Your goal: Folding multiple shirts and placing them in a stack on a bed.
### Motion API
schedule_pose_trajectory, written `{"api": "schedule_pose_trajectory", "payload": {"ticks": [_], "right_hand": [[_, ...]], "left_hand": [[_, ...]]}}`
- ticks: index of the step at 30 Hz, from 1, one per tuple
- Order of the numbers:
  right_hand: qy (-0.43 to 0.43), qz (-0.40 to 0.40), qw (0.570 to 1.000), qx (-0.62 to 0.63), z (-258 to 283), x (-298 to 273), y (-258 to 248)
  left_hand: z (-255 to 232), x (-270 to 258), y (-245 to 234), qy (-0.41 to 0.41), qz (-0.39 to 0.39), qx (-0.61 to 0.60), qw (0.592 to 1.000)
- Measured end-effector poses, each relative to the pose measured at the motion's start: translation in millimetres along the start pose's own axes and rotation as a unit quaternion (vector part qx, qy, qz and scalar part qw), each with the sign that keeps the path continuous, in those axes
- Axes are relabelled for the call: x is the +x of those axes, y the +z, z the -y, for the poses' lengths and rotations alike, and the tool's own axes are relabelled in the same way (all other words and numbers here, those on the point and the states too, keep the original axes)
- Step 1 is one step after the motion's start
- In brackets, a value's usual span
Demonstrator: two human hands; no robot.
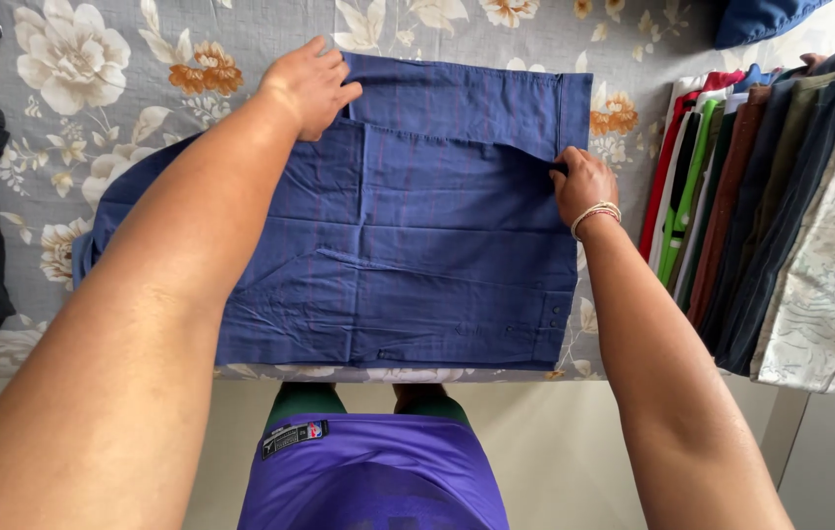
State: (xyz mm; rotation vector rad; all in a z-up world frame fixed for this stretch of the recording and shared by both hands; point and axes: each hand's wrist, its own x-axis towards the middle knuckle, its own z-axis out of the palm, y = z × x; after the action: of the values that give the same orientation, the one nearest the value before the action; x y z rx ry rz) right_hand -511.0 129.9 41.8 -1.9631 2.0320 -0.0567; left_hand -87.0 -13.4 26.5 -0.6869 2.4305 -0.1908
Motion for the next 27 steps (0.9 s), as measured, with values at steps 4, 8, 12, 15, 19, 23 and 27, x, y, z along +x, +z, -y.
{"api": "schedule_pose_trajectory", "payload": {"ticks": [4,8,12,15,19,23,27], "right_hand": [[-0.01,0.005,1.0,0.002,-2,-2,-1],[-0.021,0.002,0.999,-0.028,-7,-3,-7],[-0.026,0.012,0.999,-0.022,-6,-8,-13],[-0.024,0.01,0.999,-0.047,-10,-10,-12],[-0.015,0.008,0.999,-0.033,-8,-14,-16],[-0.014,0.01,0.999,-0.048,-10,-20,-20],[-0.014,0.005,0.999,-0.037,-7,-28,-25]], "left_hand": [[11,-9,-3,-0.018,0.077,0.044,0.996],[23,-25,-4,-0.037,0.085,0.15,0.984],[23,-49,-14,-0.044,0.031,0.264,0.963],[19,-55,7,-0.05,-0.141,0.313,0.938],[31,-87,-19,-0.018,-0.125,0.334,0.934],[37,-111,-48,0.192,-0.122,0.265,0.937],[42,-113,-23,0.057,0.011,0.114,0.992]]}}
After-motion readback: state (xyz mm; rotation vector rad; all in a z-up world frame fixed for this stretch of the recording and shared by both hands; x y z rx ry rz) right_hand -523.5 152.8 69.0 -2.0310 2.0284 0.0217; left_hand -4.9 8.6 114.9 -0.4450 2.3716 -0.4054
